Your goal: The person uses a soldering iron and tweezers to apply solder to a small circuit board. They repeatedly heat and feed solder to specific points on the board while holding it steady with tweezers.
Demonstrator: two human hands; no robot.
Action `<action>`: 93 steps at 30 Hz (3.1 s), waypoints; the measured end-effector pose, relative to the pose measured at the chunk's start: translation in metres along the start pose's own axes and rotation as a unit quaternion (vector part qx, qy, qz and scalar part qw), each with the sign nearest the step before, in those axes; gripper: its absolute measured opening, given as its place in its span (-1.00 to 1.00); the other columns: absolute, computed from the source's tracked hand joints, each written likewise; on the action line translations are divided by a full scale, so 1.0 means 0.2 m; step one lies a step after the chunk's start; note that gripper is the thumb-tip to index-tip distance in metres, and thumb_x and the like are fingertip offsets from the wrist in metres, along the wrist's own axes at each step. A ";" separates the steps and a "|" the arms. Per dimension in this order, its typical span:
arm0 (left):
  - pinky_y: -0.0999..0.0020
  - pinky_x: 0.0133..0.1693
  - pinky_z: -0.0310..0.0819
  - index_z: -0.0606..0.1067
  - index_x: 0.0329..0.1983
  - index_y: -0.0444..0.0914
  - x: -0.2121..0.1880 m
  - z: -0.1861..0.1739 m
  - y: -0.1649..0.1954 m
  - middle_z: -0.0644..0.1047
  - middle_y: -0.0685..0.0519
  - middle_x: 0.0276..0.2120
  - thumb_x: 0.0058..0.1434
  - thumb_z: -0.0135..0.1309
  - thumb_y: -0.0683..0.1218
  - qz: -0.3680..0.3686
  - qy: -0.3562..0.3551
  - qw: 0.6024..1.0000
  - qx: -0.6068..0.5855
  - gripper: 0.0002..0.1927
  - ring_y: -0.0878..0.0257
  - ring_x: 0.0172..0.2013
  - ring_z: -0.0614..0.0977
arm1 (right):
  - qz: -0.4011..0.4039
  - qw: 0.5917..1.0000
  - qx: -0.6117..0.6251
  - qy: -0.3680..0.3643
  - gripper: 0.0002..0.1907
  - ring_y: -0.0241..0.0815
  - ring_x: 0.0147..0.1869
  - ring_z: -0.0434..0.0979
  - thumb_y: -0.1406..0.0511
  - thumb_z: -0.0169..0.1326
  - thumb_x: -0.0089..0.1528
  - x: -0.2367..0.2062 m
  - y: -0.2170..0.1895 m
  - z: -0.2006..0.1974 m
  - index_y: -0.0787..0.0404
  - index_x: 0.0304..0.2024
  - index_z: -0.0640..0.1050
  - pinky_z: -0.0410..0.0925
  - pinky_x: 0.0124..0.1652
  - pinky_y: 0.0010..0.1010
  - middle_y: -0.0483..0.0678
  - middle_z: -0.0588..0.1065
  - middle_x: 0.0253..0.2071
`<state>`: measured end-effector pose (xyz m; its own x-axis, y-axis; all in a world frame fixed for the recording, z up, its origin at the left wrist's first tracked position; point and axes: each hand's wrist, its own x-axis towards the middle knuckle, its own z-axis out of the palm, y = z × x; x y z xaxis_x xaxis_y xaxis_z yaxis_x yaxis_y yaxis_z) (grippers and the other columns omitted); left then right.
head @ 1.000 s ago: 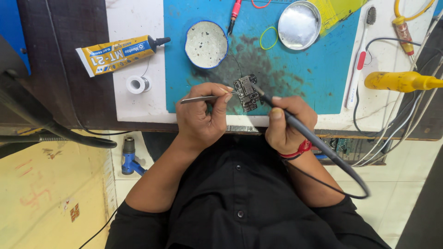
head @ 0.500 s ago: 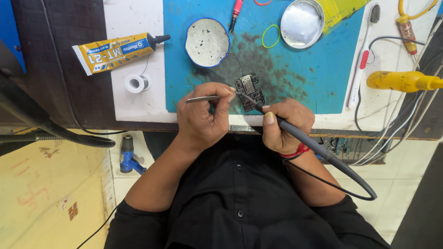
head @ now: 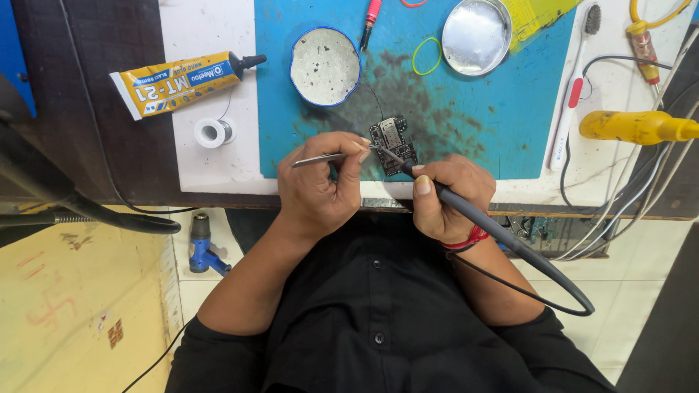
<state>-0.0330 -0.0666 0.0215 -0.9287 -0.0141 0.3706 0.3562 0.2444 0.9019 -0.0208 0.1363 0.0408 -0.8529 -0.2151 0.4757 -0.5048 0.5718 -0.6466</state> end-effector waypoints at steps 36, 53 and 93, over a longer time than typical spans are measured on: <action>0.44 -0.34 0.53 0.38 -0.11 -0.24 0.01 0.00 0.01 0.65 0.04 -0.22 0.39 0.19 -0.25 0.006 0.003 1.000 0.018 -0.80 0.27 -0.37 0.70 | 0.035 0.998 0.031 0.030 -0.90 -0.15 -0.43 0.48 0.36 0.04 0.41 -0.02 0.02 0.01 0.29 -0.20 0.46 0.32 -0.39 -0.42 0.02 0.51 -0.36; 0.44 -0.33 0.55 0.38 -0.10 -0.25 0.01 0.00 0.00 0.65 0.04 -0.21 0.39 0.18 -0.26 0.001 -0.001 1.000 0.011 -0.81 0.28 -0.36 0.71 | 0.074 0.995 0.065 0.033 -0.89 -0.23 -0.41 0.51 0.38 0.02 0.41 -0.03 0.03 0.02 0.30 -0.22 0.47 0.35 -0.36 -0.49 0.03 0.55 -0.33; 0.45 -0.33 0.53 0.39 -0.11 -0.24 0.01 0.01 0.01 0.65 0.04 -0.21 0.39 0.20 -0.25 0.003 0.004 1.000 0.017 -0.81 0.28 -0.36 0.71 | 0.069 0.996 0.050 0.029 -0.87 -0.20 -0.39 0.52 0.36 0.03 0.42 -0.02 0.03 0.01 0.31 -0.22 0.48 0.35 -0.37 -0.47 0.03 0.55 -0.33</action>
<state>-0.0338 -0.0652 0.0232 -0.9258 -0.0203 0.3776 0.3577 0.2767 0.8919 -0.0196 0.1391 0.0343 -0.9076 -0.0911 0.4099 -0.3959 0.5105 -0.7633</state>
